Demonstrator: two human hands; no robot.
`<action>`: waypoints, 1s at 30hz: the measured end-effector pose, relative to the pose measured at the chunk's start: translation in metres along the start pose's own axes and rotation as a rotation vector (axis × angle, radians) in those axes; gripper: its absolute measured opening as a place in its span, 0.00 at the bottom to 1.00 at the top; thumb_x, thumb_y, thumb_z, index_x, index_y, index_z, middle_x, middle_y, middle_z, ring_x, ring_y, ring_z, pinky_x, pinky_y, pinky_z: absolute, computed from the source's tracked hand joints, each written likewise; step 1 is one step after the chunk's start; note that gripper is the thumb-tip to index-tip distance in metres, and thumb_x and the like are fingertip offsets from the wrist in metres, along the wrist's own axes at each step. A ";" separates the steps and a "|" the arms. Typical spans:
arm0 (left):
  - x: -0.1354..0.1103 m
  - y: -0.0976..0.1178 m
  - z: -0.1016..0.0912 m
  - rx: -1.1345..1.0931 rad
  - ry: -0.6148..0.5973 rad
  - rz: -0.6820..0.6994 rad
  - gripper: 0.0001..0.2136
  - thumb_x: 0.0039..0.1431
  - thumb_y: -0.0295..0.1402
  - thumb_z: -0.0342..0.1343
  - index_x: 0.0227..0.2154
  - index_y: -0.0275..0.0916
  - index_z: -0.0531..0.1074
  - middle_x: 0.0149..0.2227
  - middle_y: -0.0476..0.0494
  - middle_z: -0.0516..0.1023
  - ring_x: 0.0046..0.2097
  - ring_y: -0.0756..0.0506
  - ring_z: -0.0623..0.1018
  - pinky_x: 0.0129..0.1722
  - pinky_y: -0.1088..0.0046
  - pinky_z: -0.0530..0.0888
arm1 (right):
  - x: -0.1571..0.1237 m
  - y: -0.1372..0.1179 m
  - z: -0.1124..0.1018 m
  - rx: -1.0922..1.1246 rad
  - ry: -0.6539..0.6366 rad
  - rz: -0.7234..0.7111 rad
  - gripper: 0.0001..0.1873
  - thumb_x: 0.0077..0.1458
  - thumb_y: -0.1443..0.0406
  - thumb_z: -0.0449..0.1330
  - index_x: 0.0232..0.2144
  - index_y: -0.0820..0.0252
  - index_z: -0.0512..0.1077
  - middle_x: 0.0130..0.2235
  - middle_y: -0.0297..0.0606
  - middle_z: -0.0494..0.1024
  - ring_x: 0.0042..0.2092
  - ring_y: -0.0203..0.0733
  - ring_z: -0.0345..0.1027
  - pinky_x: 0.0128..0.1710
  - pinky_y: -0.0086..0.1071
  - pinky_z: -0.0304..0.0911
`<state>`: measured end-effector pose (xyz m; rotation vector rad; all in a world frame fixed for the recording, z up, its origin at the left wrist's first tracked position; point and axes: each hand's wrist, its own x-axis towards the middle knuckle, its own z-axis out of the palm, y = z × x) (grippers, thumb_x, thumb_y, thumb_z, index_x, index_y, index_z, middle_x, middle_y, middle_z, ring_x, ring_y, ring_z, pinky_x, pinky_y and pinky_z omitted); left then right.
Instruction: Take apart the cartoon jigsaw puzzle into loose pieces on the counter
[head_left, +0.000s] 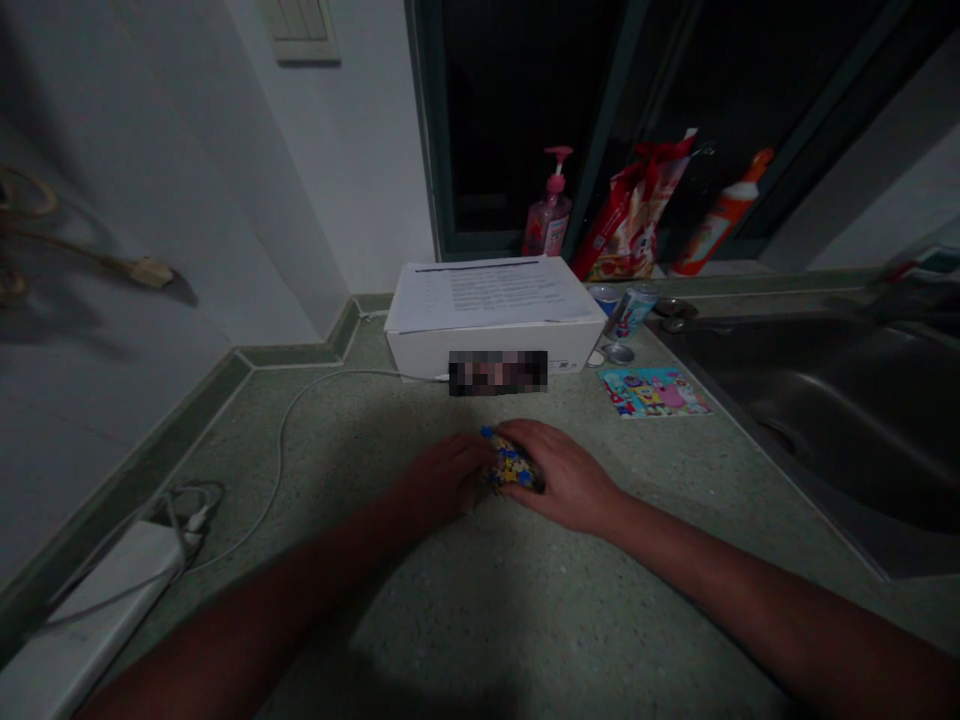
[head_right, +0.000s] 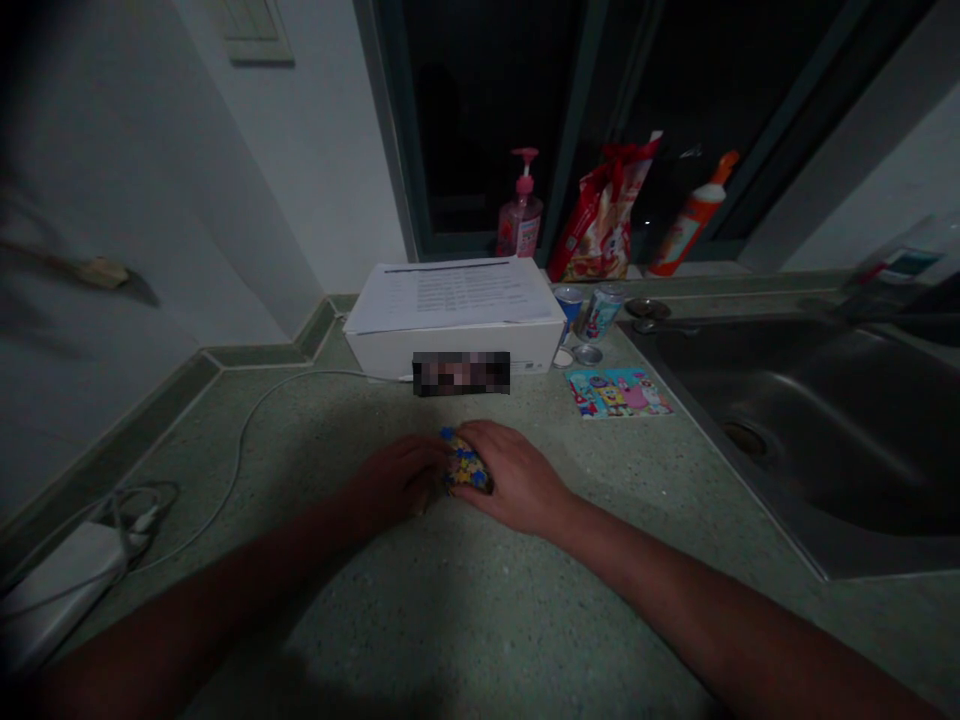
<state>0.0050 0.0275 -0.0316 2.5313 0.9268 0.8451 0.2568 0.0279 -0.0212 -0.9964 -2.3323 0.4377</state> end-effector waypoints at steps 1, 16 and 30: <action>0.001 0.001 0.000 -0.012 0.008 -0.029 0.10 0.72 0.27 0.51 0.48 0.41 0.75 0.49 0.42 0.81 0.50 0.42 0.81 0.52 0.61 0.81 | 0.001 0.000 0.000 -0.006 -0.025 -0.004 0.33 0.60 0.58 0.69 0.64 0.57 0.67 0.62 0.52 0.76 0.62 0.59 0.71 0.62 0.57 0.67; 0.008 0.006 0.002 0.046 -0.027 -0.077 0.19 0.65 0.36 0.61 0.58 0.43 0.71 0.57 0.38 0.80 0.58 0.32 0.79 0.60 0.49 0.77 | 0.002 0.009 0.004 0.018 0.101 -0.064 0.11 0.69 0.71 0.55 0.45 0.57 0.77 0.45 0.44 0.83 0.48 0.48 0.78 0.49 0.46 0.76; 0.013 0.002 0.001 0.030 0.029 -0.146 0.09 0.70 0.28 0.54 0.47 0.40 0.78 0.46 0.41 0.82 0.49 0.41 0.81 0.51 0.59 0.79 | 0.001 0.005 0.003 0.091 0.193 -0.021 0.16 0.70 0.62 0.60 0.58 0.53 0.73 0.56 0.47 0.80 0.57 0.50 0.76 0.57 0.48 0.74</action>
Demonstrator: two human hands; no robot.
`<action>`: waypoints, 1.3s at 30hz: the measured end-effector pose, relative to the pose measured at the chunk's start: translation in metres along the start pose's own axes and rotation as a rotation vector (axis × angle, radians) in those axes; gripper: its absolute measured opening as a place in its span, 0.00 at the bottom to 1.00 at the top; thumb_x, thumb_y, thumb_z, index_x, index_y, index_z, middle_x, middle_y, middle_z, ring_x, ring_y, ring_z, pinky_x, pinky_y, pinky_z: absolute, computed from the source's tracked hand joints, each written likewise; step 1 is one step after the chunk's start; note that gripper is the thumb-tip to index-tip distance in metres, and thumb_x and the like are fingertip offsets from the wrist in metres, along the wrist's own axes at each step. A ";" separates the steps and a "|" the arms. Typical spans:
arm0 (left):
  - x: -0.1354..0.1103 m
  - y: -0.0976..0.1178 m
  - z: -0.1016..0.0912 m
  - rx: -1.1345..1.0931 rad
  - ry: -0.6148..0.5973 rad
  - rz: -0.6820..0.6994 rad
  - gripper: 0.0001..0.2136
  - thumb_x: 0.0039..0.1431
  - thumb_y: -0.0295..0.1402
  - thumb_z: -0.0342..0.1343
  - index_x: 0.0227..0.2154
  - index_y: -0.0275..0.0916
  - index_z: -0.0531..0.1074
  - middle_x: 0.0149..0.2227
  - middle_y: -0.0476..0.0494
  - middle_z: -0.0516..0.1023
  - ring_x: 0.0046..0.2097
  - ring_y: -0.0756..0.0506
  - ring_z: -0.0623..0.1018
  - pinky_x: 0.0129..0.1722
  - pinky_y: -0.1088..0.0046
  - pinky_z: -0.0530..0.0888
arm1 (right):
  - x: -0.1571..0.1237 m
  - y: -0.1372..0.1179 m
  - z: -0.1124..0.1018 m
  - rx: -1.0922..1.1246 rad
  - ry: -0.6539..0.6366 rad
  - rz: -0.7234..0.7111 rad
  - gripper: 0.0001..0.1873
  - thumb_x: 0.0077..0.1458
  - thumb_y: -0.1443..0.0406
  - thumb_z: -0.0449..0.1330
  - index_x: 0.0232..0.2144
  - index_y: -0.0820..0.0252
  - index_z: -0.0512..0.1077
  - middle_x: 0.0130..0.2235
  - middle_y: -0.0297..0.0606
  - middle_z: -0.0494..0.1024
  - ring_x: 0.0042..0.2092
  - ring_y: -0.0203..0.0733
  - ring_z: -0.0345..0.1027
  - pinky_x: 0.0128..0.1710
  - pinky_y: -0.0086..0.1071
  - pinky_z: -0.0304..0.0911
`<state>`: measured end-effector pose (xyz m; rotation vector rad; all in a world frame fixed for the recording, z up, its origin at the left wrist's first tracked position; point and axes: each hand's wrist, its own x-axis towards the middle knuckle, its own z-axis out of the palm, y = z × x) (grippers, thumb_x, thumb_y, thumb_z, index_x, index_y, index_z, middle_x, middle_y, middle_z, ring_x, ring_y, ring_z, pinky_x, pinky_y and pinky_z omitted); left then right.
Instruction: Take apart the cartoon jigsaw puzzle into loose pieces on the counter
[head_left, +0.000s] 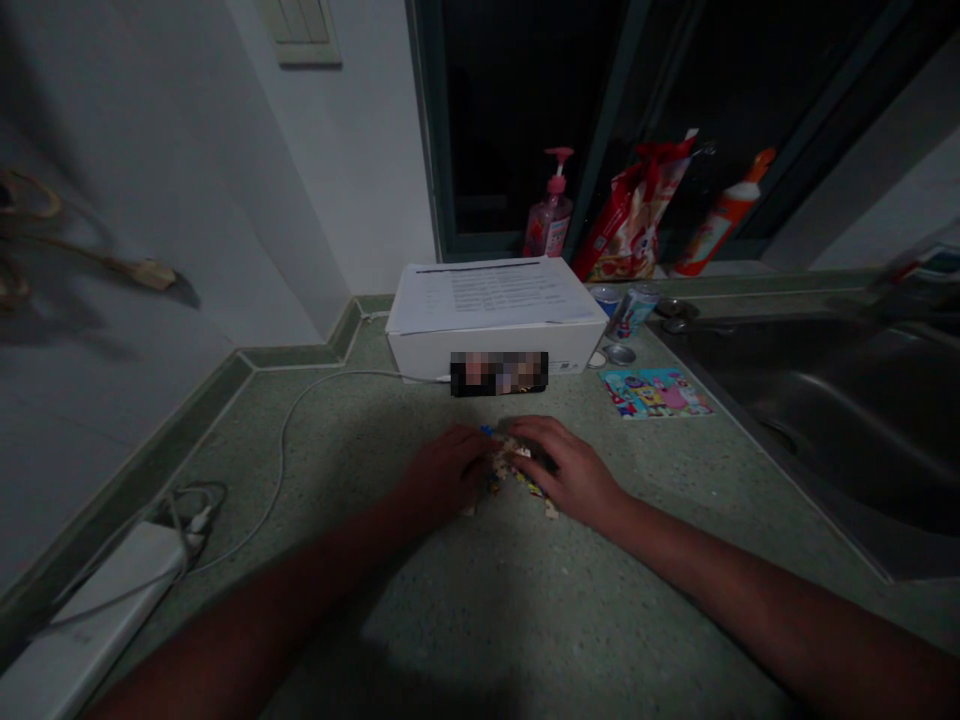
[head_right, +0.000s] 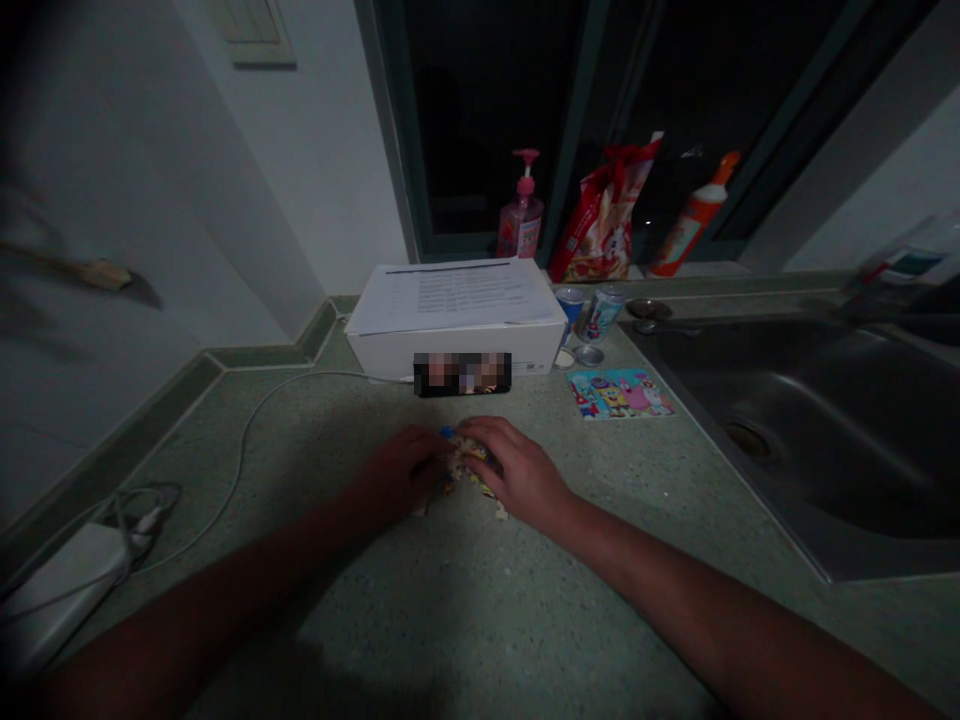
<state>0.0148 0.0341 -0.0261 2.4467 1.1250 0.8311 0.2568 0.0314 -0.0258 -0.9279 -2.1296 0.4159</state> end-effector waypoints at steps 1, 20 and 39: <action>0.000 0.001 -0.002 -0.028 0.018 -0.026 0.09 0.70 0.28 0.54 0.47 0.40 0.78 0.46 0.42 0.82 0.48 0.41 0.81 0.51 0.60 0.80 | 0.000 -0.001 0.000 -0.018 -0.021 0.006 0.18 0.69 0.61 0.62 0.59 0.54 0.72 0.58 0.48 0.79 0.59 0.51 0.75 0.58 0.50 0.73; 0.002 0.001 -0.002 -0.195 0.133 -0.049 0.16 0.70 0.24 0.46 0.55 0.41 0.73 0.52 0.40 0.80 0.54 0.43 0.80 0.56 0.57 0.80 | 0.000 0.003 0.001 -0.052 -0.044 -0.081 0.12 0.70 0.70 0.55 0.49 0.55 0.77 0.48 0.43 0.83 0.51 0.48 0.77 0.52 0.49 0.76; -0.004 0.004 -0.066 0.129 -0.513 -0.090 0.42 0.51 0.43 0.73 0.68 0.45 0.65 0.72 0.36 0.66 0.70 0.30 0.67 0.69 0.45 0.66 | -0.009 -0.005 -0.057 -0.200 -0.432 0.114 0.50 0.48 0.50 0.77 0.69 0.54 0.65 0.67 0.51 0.71 0.66 0.62 0.67 0.64 0.56 0.65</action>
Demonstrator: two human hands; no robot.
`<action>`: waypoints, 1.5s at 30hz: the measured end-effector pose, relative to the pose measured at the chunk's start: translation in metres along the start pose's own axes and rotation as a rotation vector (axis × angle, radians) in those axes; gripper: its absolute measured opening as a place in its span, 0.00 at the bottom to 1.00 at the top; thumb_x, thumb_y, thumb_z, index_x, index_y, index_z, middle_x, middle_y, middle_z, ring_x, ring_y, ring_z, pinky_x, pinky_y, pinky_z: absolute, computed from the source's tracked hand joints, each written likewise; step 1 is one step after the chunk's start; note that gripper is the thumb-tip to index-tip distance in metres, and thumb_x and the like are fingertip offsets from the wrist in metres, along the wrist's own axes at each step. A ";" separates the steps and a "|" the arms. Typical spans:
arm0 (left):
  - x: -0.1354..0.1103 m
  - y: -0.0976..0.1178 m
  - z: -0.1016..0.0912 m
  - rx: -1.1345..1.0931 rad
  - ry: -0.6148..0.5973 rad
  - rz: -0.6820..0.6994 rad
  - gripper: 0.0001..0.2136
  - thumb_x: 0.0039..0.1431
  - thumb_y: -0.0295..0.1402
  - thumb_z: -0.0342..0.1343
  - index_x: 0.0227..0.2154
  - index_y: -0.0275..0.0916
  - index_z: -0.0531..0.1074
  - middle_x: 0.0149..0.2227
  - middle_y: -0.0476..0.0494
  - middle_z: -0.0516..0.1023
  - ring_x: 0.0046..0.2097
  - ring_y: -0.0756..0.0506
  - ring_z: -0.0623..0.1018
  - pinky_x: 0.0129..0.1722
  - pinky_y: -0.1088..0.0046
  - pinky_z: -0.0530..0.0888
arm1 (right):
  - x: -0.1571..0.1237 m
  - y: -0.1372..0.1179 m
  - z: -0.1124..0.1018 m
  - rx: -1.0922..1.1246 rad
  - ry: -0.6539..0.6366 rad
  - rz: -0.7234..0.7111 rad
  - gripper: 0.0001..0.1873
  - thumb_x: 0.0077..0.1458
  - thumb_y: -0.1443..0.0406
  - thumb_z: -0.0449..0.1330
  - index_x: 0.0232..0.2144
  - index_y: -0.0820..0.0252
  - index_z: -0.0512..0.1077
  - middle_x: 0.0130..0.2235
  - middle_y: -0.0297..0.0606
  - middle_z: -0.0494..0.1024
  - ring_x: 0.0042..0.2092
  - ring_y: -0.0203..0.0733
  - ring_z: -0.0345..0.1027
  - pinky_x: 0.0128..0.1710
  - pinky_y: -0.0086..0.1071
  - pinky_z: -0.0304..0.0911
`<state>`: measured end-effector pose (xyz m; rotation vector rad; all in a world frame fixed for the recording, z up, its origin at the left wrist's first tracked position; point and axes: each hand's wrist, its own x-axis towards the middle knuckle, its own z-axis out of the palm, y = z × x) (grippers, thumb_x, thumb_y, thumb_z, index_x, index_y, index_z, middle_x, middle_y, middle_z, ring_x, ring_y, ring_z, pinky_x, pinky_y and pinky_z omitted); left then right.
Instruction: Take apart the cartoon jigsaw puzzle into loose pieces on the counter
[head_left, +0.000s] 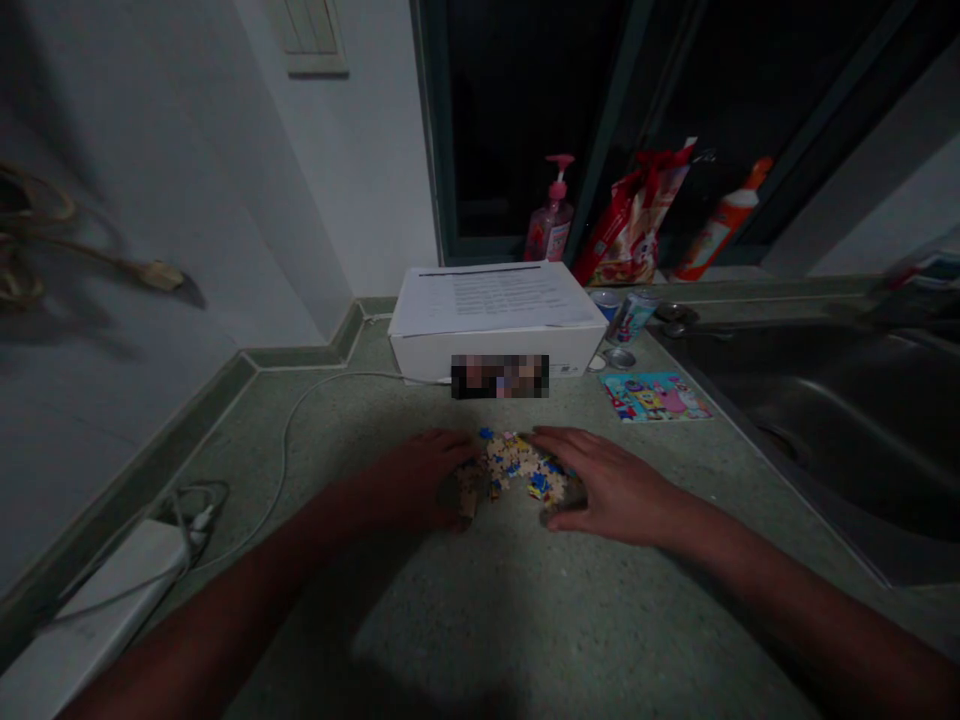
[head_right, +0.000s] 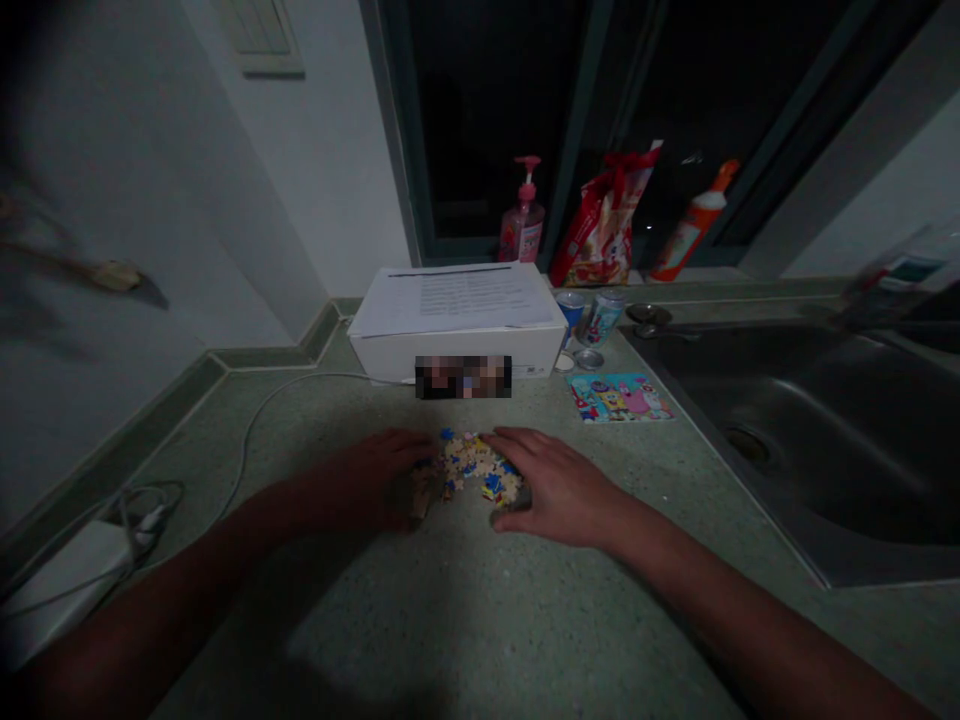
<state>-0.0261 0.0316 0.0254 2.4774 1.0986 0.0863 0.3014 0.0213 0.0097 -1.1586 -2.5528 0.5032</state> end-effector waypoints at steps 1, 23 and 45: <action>0.000 0.002 0.000 0.001 0.001 0.012 0.39 0.53 0.41 0.72 0.67 0.45 0.66 0.71 0.37 0.67 0.70 0.31 0.68 0.69 0.46 0.67 | -0.002 0.000 0.000 -0.004 -0.027 0.012 0.50 0.48 0.52 0.77 0.69 0.54 0.66 0.67 0.50 0.71 0.66 0.61 0.67 0.65 0.56 0.65; 0.033 0.010 0.054 -0.188 0.408 0.133 0.10 0.67 0.24 0.57 0.48 0.39 0.78 0.47 0.41 0.81 0.50 0.41 0.80 0.54 0.60 0.78 | 0.018 -0.007 0.054 0.131 0.301 -0.179 0.16 0.67 0.73 0.57 0.53 0.56 0.75 0.54 0.46 0.81 0.56 0.50 0.75 0.56 0.49 0.75; 0.023 -0.002 0.046 0.003 0.250 0.103 0.47 0.51 0.55 0.71 0.69 0.38 0.62 0.71 0.27 0.64 0.72 0.28 0.64 0.71 0.42 0.61 | 0.019 0.003 0.035 0.036 0.046 -0.182 0.48 0.59 0.42 0.67 0.71 0.59 0.61 0.68 0.58 0.69 0.69 0.62 0.62 0.68 0.61 0.57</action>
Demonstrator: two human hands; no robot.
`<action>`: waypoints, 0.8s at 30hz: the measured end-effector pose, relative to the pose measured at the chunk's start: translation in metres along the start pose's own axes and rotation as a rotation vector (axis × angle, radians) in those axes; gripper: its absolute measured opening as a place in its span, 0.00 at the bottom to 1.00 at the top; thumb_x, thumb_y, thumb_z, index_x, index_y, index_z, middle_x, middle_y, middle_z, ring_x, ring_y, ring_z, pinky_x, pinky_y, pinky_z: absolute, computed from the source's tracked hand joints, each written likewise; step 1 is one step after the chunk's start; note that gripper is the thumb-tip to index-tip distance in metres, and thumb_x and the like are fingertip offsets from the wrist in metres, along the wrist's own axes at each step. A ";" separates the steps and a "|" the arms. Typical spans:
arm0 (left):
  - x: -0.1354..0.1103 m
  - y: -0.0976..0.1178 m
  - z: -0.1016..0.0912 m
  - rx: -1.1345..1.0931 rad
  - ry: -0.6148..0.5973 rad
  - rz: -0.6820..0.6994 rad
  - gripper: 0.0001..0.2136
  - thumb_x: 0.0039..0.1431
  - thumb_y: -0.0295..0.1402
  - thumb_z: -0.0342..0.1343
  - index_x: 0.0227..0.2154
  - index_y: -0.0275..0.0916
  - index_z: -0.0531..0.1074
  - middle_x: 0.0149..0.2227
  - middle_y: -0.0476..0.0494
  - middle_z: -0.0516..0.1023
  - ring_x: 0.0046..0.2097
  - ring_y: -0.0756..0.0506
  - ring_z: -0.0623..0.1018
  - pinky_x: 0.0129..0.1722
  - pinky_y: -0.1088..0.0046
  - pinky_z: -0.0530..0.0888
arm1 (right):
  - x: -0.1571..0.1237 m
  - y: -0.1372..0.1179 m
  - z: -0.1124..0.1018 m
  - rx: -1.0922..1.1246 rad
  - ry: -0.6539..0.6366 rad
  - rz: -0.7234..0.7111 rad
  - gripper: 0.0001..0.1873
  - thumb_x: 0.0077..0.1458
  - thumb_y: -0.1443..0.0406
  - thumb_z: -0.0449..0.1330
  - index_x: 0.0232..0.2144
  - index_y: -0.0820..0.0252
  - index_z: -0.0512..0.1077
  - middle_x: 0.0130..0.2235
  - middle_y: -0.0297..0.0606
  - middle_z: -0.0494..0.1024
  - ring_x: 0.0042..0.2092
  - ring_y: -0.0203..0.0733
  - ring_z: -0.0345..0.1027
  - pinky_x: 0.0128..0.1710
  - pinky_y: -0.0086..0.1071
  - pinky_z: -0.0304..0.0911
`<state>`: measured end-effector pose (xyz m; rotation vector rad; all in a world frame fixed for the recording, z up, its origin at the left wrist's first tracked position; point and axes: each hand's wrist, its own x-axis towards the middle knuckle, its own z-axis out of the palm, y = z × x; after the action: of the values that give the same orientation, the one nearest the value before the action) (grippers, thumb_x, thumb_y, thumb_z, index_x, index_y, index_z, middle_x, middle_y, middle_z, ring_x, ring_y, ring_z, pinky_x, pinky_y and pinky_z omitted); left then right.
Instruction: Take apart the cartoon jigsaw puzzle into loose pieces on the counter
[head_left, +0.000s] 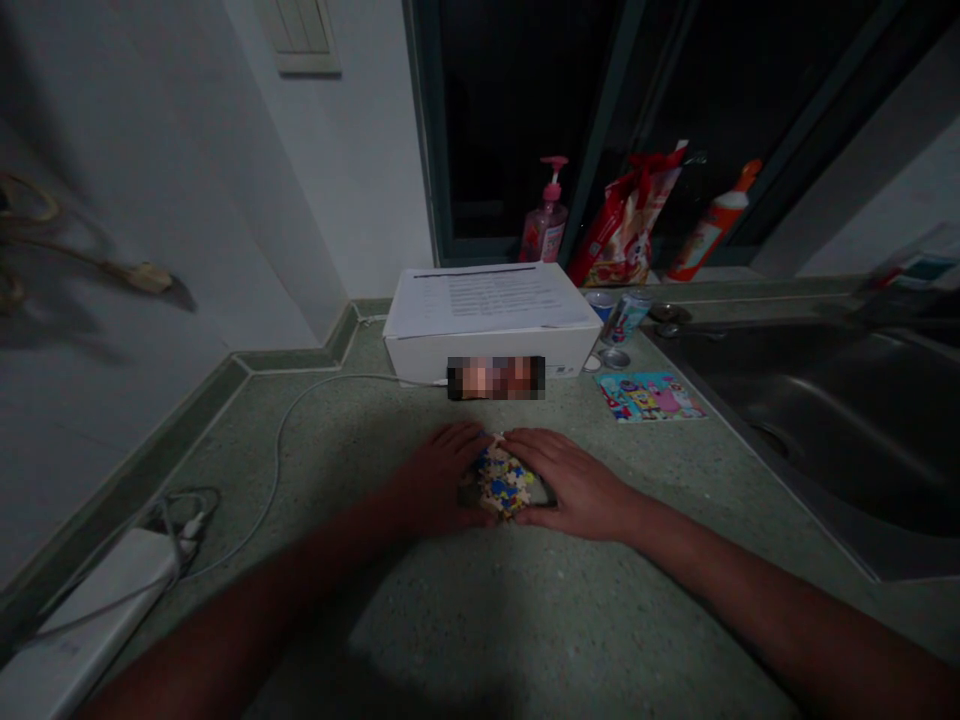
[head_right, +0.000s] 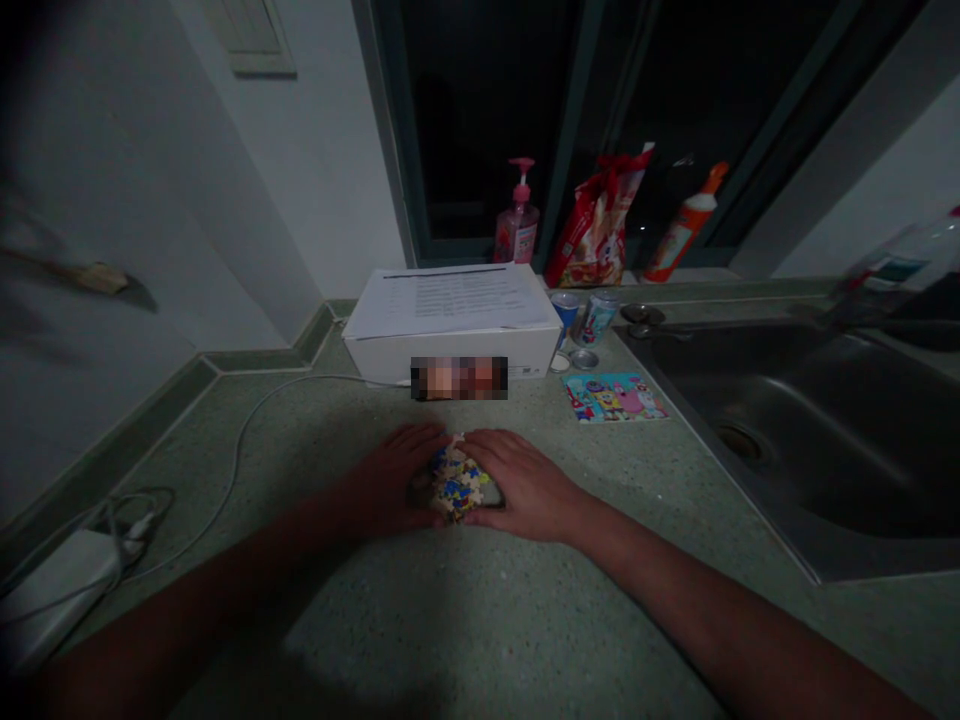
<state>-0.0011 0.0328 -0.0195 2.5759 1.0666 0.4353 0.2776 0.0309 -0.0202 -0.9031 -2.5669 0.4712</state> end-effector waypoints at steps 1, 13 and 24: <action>0.001 0.001 0.000 -0.014 0.009 0.016 0.45 0.53 0.54 0.71 0.68 0.39 0.63 0.70 0.29 0.67 0.71 0.30 0.66 0.71 0.43 0.62 | 0.001 0.000 0.000 0.008 0.013 -0.010 0.46 0.60 0.42 0.67 0.70 0.59 0.62 0.66 0.56 0.71 0.67 0.61 0.64 0.66 0.60 0.60; 0.007 0.009 0.004 -0.053 0.097 0.035 0.20 0.63 0.36 0.65 0.57 0.40 0.73 0.54 0.39 0.80 0.58 0.37 0.76 0.61 0.54 0.73 | 0.006 -0.006 0.006 0.058 0.128 -0.056 0.17 0.67 0.62 0.64 0.56 0.57 0.74 0.53 0.47 0.81 0.57 0.53 0.73 0.56 0.51 0.71; 0.015 0.010 0.003 -0.207 0.148 -0.025 0.08 0.70 0.32 0.57 0.49 0.43 0.77 0.47 0.45 0.83 0.52 0.41 0.79 0.56 0.58 0.76 | 0.011 -0.007 0.014 0.001 0.212 -0.024 0.07 0.70 0.66 0.60 0.47 0.56 0.77 0.46 0.43 0.83 0.49 0.49 0.77 0.49 0.47 0.75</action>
<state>0.0165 0.0358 -0.0160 2.3762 1.0406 0.7014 0.2602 0.0305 -0.0268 -0.8710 -2.3823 0.3503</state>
